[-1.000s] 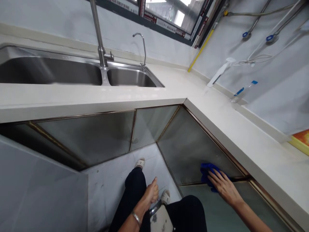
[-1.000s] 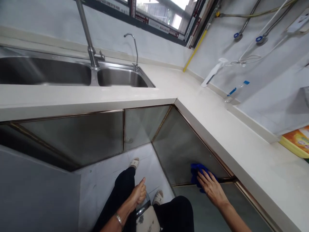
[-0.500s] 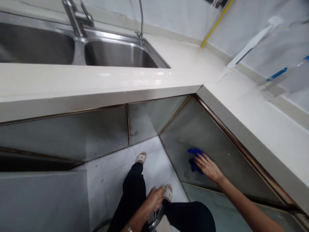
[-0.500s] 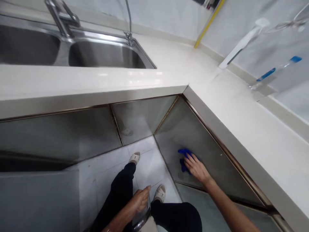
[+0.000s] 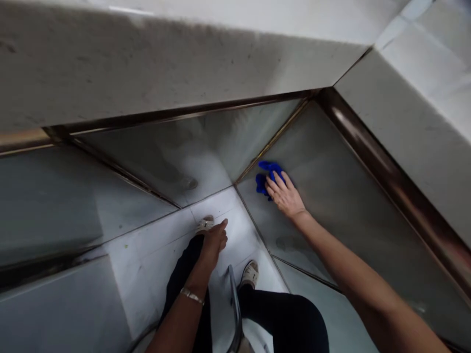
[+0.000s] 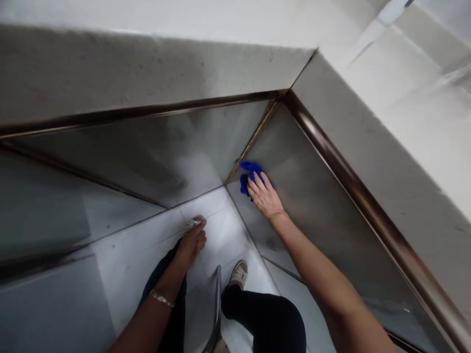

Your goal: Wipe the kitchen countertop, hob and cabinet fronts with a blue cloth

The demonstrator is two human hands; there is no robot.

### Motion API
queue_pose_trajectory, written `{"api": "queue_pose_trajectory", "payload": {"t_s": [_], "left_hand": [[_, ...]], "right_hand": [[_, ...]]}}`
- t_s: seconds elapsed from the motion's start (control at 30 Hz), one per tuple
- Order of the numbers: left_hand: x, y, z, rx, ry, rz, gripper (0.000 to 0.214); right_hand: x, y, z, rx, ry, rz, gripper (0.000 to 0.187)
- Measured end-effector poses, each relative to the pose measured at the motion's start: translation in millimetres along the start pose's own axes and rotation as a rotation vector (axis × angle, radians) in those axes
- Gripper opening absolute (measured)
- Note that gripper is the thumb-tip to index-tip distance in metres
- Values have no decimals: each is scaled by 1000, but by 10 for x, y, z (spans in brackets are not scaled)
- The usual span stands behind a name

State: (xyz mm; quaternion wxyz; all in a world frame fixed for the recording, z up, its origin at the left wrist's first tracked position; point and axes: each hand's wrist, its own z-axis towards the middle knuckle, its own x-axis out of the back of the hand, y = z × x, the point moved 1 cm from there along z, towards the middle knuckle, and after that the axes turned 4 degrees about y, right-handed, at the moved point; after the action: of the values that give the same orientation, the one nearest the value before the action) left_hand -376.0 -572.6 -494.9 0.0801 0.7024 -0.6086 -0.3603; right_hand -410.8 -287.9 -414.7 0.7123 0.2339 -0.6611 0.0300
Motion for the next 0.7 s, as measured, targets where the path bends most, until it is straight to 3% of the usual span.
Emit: {"api": "queue_pose_trajectory", "payload": {"t_s": [0.1, 0.2, 0.37, 0.47, 0.57, 0.63, 0.7], "left_hand": [[-90, 13, -27, -37, 36, 23, 61], [-158, 37, -63, -54, 22, 46, 66], [-156, 99, -104, -101, 13, 11, 63], [-131, 100, -118, -114, 35, -52, 59], [-110, 90, -132, -106, 62, -99, 57], [-99, 98, -139, -95, 65, -116, 53], [-91, 121, -140, -91, 73, -130, 50]], "right_hand": [[-453, -279, -507, 39, -136, 38, 47], [-697, -501, -1171, 60, -193, 58, 49], [-729, -731, -2493, 137, -181, 2, 47], [-606, -763, -3074, 199, -162, -24, 40], [-393, -671, -3118, 274, -152, 0, 34], [-204, -553, -2786, 275, -163, 11, 34], [8, -401, -2226, 210, -177, -8, 37]]}}
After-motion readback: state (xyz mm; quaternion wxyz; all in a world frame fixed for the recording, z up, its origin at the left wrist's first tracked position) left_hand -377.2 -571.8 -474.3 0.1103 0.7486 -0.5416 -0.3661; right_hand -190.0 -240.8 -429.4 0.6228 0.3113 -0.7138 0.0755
